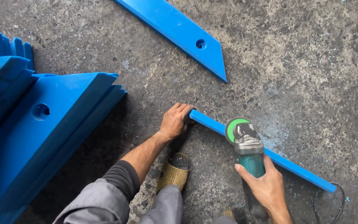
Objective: The person uses a handheld angle grinder to smooth the edges and surfaces of a blue plastic wedge. They hold the piece with one hand and move the grinder along the edges, then switch to a different tool to grind the pointed tip, generating blue plastic shavings. The person repeats the process on another similar piece.
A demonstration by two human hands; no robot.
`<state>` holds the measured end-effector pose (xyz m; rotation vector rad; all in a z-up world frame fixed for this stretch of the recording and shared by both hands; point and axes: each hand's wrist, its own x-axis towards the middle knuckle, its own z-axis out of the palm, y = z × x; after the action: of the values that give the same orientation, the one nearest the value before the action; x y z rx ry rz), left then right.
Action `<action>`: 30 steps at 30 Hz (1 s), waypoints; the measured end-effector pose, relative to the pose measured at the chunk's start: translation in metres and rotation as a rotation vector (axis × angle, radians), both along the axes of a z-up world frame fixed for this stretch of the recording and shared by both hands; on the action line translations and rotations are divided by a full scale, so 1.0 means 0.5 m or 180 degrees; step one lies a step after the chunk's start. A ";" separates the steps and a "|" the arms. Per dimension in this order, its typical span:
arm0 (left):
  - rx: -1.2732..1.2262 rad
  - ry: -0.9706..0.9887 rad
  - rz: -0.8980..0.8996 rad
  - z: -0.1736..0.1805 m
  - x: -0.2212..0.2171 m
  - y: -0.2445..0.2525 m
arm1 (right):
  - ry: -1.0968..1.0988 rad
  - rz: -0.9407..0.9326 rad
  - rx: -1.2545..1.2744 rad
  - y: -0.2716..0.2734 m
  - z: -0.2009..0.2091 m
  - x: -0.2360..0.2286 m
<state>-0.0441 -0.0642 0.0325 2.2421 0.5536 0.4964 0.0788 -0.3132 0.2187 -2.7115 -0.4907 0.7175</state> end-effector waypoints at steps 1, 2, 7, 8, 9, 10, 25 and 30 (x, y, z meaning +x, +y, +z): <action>-0.0022 -0.0068 -0.0005 0.002 -0.002 -0.003 | -0.0059 0.0031 0.0063 -0.007 -0.005 -0.001; 0.0018 -0.0084 0.0014 -0.001 0.005 0.009 | -0.0076 0.0051 0.0103 0.019 -0.009 0.002; -0.0050 -0.0173 0.0017 -0.002 0.001 0.004 | 0.0249 0.0574 0.0232 0.146 0.016 -0.036; -0.0039 -0.0181 0.0020 -0.001 0.002 0.005 | 0.0240 0.0577 0.0242 0.144 0.010 -0.033; -0.0036 -0.0143 0.0021 0.001 0.004 0.008 | 0.0177 0.0649 0.0189 0.142 0.004 -0.030; -0.0036 -0.0103 0.0014 0.003 0.004 0.010 | 0.0115 0.0712 0.0134 0.140 -0.001 -0.029; 0.0001 -0.0085 0.0038 -0.008 0.005 0.003 | 0.0096 0.0650 -0.0017 0.135 -0.004 -0.023; -0.0016 -0.0206 0.0033 -0.012 0.005 0.000 | 0.0041 -0.0137 -0.0200 -0.017 0.032 0.007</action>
<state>-0.0416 -0.0640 0.0265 2.2114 0.5327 0.5701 0.0822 -0.3219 0.2345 -2.7647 -0.4120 0.7504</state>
